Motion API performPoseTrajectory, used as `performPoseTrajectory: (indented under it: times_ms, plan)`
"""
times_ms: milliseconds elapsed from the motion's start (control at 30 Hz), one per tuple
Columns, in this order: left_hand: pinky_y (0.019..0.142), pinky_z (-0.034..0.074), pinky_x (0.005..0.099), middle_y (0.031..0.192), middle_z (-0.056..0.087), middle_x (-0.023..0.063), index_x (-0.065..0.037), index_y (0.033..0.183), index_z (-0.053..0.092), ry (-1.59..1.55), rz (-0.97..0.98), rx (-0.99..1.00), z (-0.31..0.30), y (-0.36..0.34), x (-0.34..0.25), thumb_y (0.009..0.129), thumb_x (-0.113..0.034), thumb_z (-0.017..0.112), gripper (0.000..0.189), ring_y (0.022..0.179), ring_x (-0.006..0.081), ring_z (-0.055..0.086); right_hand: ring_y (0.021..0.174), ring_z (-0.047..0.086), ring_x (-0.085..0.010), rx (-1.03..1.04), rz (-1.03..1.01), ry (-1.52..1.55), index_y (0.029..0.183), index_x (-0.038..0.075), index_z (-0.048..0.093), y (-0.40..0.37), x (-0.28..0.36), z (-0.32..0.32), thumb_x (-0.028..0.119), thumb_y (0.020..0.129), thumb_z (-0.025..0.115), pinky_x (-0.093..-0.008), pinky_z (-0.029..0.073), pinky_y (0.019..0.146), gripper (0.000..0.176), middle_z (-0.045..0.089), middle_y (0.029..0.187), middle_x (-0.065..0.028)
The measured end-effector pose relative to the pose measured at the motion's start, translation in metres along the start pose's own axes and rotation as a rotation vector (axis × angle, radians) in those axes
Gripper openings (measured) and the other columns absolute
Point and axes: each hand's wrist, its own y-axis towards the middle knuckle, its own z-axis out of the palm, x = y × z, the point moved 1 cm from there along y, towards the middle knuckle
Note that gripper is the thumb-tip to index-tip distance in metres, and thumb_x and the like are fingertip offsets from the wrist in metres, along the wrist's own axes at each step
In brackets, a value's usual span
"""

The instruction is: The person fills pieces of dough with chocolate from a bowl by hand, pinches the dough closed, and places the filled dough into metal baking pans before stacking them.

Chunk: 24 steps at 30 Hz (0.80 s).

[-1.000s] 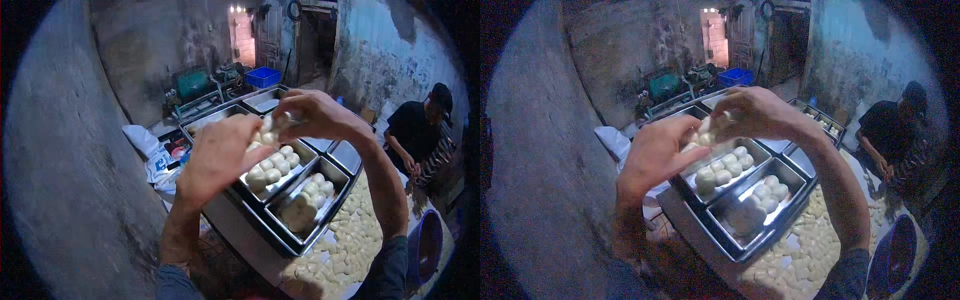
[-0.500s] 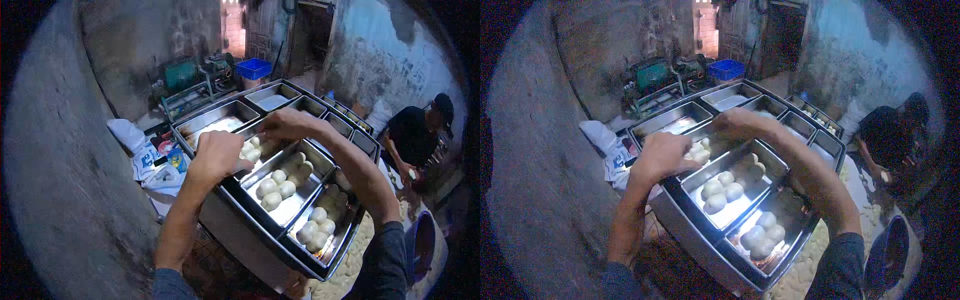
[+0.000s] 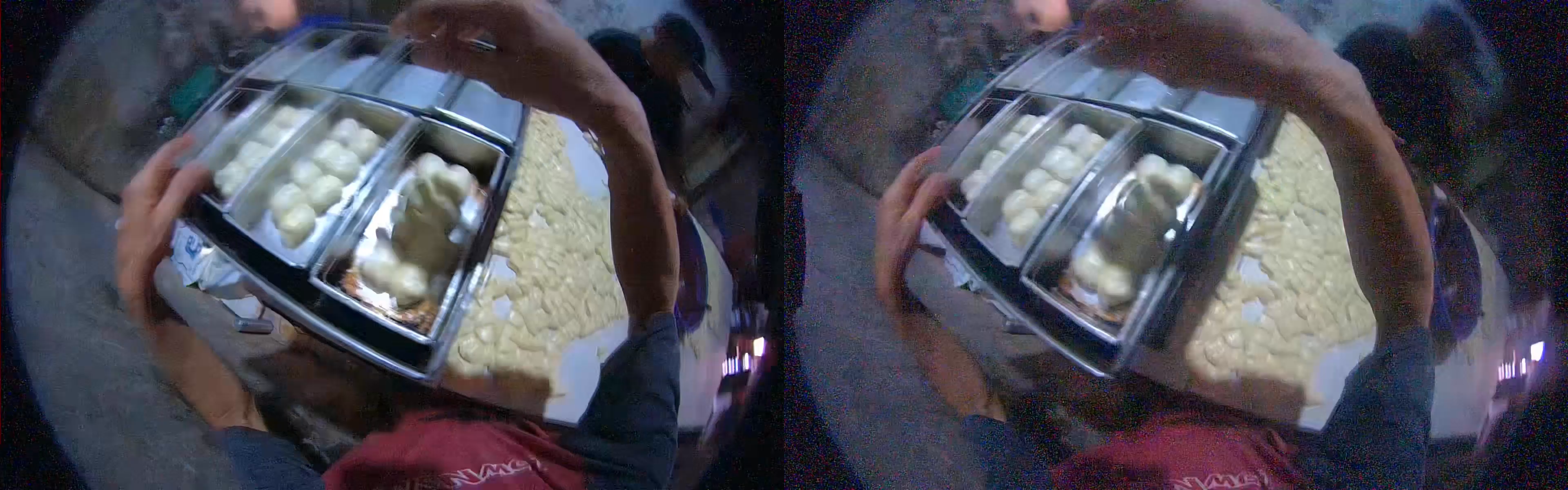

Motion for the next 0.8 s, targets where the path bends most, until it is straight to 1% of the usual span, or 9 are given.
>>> performPoseTrajectory:
  times_ms: [67, 200, 267, 333, 400, 433, 600, 733, 800]
  plan:
    - [0.098, 0.047, 0.0307, 0.118, 0.066, 0.0128, -0.002, 0.138, 0.050, -0.066, 0.057, -0.173, 0.004, -0.033, -0.013, 0.100, -0.021, 0.054, 0.042, 0.108, 0.0180, 0.063, 0.076, 0.069, -0.0223, -0.142, -0.086, -0.504, 0.113, 0.007, 0.066, -0.084, 0.048, -0.010, 0.024, 0.094, 0.065, -0.0341, 0.056, 0.069, 0.025, 0.070, 0.089, -0.0124]
    - [0.084, 0.051, 0.0343, 0.112, 0.067, 0.0140, -0.001, 0.134, 0.054, 0.036, 0.012, -0.485, 0.025, -0.152, -0.032, 0.098, -0.029, 0.057, 0.046, 0.098, 0.0215, 0.065, 0.070, 0.066, -0.0180, -0.347, 0.237, -0.689, 0.110, 0.007, 0.067, -0.276, 0.060, 0.004, 0.030, 0.093, 0.065, -0.0301, 0.052, 0.065, 0.029, 0.067, 0.079, -0.0106]
    - [0.078, 0.051, 0.0327, 0.107, 0.067, 0.0143, 0.000, 0.132, 0.054, -0.110, 0.030, -0.462, 0.042, -0.211, -0.029, 0.095, -0.032, 0.060, 0.050, 0.091, 0.0201, 0.065, 0.067, 0.065, -0.0268, -0.263, 0.592, -0.713, 0.105, 0.004, 0.067, -0.366, 0.052, 0.019, 0.032, 0.092, 0.065, -0.0366, 0.049, 0.062, 0.030, 0.065, 0.075, -0.0135]
    - [0.072, 0.051, 0.0310, 0.102, 0.068, 0.0145, 0.002, 0.130, 0.055, -0.257, 0.011, -0.335, 0.065, -0.254, -0.032, 0.092, -0.034, 0.063, 0.053, 0.084, 0.0188, 0.064, 0.070, 0.064, -0.0175, -0.250, 0.900, -0.562, 0.104, 0.000, 0.068, -0.448, 0.040, 0.047, 0.020, 0.090, 0.069, -0.0303, 0.051, 0.066, 0.024, 0.067, 0.078, -0.0117]
    - [0.066, 0.051, 0.0294, 0.097, 0.068, 0.0148, 0.003, 0.128, 0.056, -0.388, -0.032, -0.116, 0.105, -0.275, -0.043, 0.089, -0.037, 0.067, 0.057, 0.077, 0.0174, 0.064, 0.082, 0.066, -0.0372, -0.264, 1.126, -0.390, 0.103, 0.003, 0.068, -0.509, 0.037, 0.083, 0.030, 0.090, 0.063, -0.0435, 0.049, 0.073, 0.031, 0.068, 0.086, -0.0196]
    - [0.063, 0.051, 0.0286, 0.095, 0.068, 0.0149, 0.004, 0.127, 0.056, -0.425, -0.061, -0.012, 0.133, -0.280, -0.055, 0.088, -0.038, 0.068, 0.059, 0.073, 0.0167, 0.064, 0.070, 0.066, -0.0265, -0.360, 1.054, -0.341, 0.106, 0.001, 0.068, -0.536, 0.034, 0.106, 0.024, 0.088, 0.067, -0.0351, 0.050, 0.065, 0.029, 0.067, 0.081, -0.0174]
    - [0.065, 0.050, 0.0224, 0.084, 0.070, 0.0116, 0.002, 0.124, 0.061, -0.521, -0.365, 0.384, 0.321, -0.276, -0.161, 0.090, -0.012, 0.067, 0.037, 0.074, 0.0111, 0.064, 0.085, 0.061, -0.0311, -0.387, 0.956, -0.352, 0.103, 0.003, 0.065, -0.571, 0.040, 0.192, 0.035, 0.082, 0.073, -0.0400, 0.049, 0.075, 0.040, 0.062, 0.091, -0.0136]
    - [0.071, 0.051, 0.0283, 0.096, 0.070, 0.0108, -0.003, 0.118, 0.065, -0.173, -0.106, 0.714, 0.387, -0.283, -0.207, 0.089, -0.003, 0.063, 0.029, 0.082, 0.0139, 0.066, 0.094, 0.057, -0.0305, -0.398, 0.838, -0.518, 0.108, 0.008, 0.063, -0.559, 0.031, 0.224, 0.042, 0.077, 0.073, -0.0430, 0.046, 0.079, 0.047, 0.059, 0.100, -0.0100]
    - [0.071, 0.052, 0.0300, 0.104, 0.068, 0.0111, -0.005, 0.114, 0.066, -0.202, 0.335, 0.630, 0.416, -0.294, -0.203, 0.085, -0.001, 0.063, 0.030, 0.087, 0.0232, 0.068, 0.094, 0.056, -0.0290, -0.409, 0.776, -0.502, 0.101, 0.008, 0.061, -0.556, 0.026, 0.233, 0.030, 0.077, 0.073, -0.0421, 0.044, 0.079, 0.035, 0.059, 0.096, -0.0091]
